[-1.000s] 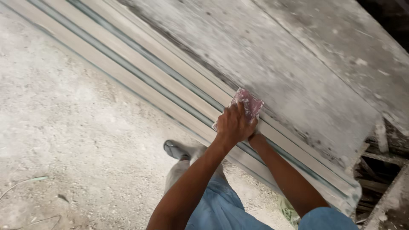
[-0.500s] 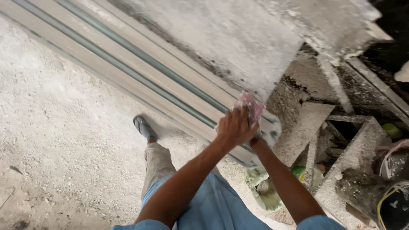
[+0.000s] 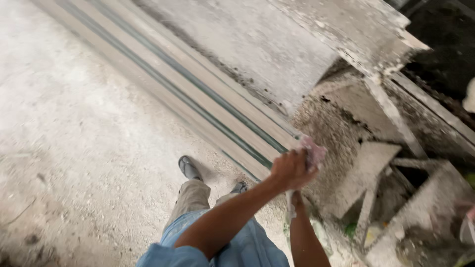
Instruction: The person scoops white plaster from a bucket and applies it to a long, grooved molding using a red trowel. They repeatedly smooth the plaster into the grooves along the length of the molding.
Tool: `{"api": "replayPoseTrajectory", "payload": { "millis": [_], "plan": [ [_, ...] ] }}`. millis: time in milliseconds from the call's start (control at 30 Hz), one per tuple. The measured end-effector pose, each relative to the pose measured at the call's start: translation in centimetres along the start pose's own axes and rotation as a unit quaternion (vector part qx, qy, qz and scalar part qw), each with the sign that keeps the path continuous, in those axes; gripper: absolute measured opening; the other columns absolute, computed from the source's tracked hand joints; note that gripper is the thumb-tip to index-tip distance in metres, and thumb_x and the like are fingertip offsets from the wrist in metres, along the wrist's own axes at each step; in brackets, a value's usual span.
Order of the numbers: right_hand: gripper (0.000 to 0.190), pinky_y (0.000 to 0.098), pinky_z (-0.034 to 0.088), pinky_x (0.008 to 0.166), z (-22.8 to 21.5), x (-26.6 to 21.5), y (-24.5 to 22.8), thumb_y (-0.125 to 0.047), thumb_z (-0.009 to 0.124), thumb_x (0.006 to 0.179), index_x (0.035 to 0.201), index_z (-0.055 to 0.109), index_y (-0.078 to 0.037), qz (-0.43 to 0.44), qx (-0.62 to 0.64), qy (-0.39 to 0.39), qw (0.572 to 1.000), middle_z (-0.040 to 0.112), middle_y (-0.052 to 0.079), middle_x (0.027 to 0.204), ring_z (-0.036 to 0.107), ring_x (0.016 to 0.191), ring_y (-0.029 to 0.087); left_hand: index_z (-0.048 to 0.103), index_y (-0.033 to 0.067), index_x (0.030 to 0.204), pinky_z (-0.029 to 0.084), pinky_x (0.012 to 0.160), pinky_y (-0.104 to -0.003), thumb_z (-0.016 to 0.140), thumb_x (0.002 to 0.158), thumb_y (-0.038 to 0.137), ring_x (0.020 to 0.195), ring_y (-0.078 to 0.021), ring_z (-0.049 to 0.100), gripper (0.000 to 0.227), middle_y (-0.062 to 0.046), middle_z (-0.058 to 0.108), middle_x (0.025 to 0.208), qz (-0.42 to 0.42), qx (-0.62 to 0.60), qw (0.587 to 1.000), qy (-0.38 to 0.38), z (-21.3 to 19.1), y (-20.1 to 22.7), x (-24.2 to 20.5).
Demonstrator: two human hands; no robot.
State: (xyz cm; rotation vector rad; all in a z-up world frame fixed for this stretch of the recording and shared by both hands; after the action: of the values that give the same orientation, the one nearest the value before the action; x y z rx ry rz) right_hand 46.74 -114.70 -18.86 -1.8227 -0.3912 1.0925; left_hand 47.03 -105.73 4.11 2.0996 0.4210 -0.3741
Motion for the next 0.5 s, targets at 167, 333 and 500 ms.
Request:
{"api": "replayPoseTrajectory", "payload": {
  "millis": [167, 333, 500],
  "plan": [
    [0.038, 0.041, 0.034, 0.102, 0.8, -0.9, -0.2, -0.04, 0.045, 0.109, 0.123, 0.045, -0.005, 0.035, 0.119, 0.031, 0.992, 0.055, 0.011, 0.117, 0.045, 0.114, 0.024, 0.057, 0.0044, 0.122, 0.053, 0.048, -0.044, 0.051, 0.092, 0.061, 0.066, -0.0252, 0.058, 0.064, -0.015, 0.061, 0.09, 0.049, 0.033, 0.997, 0.046, 3.4, 3.0, -0.4],
    [0.034, 0.0388, 0.039, 0.097, -6.1, -2.6, -1.7, -0.04, 0.045, 0.111, 0.113, 0.052, -0.006, 0.034, 0.291, 0.136, 0.946, 0.059, 0.009, 0.108, 0.05, 0.105, 0.022, 0.064, 0.0068, 0.107, 0.056, 0.052, -0.046, 0.043, 0.092, 0.054, 0.066, -0.0263, 0.07, 0.053, -0.012, 0.067, 0.073, 0.09, 0.004, 0.994, -0.069, 6.2, 5.1, 0.2],
    [0.036, 0.0366, 0.043, 0.091, -14.7, -2.5, -7.8, -0.039, 0.044, 0.114, 0.103, 0.058, -0.007, -0.079, 0.478, 0.183, 0.856, 0.063, 0.006, 0.1, 0.054, 0.096, 0.02, 0.062, 0.0034, 0.117, 0.06, 0.068, -0.052, 0.043, 0.097, 0.049, 0.083, -0.0346, 0.072, 0.053, -0.021, 0.067, 0.09, 0.173, -0.064, 0.97, -0.158, 3.9, 6.4, -1.1]
  ]
}}
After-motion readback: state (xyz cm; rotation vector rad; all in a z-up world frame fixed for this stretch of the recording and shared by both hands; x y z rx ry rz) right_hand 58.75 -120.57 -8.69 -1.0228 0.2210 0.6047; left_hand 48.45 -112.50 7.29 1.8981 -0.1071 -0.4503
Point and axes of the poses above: each hand's wrist, its own x-axis towards the middle knuckle, its own z-axis out of the palm, y = z × x, the point moved 9 cm from there along x, towards the middle knuckle
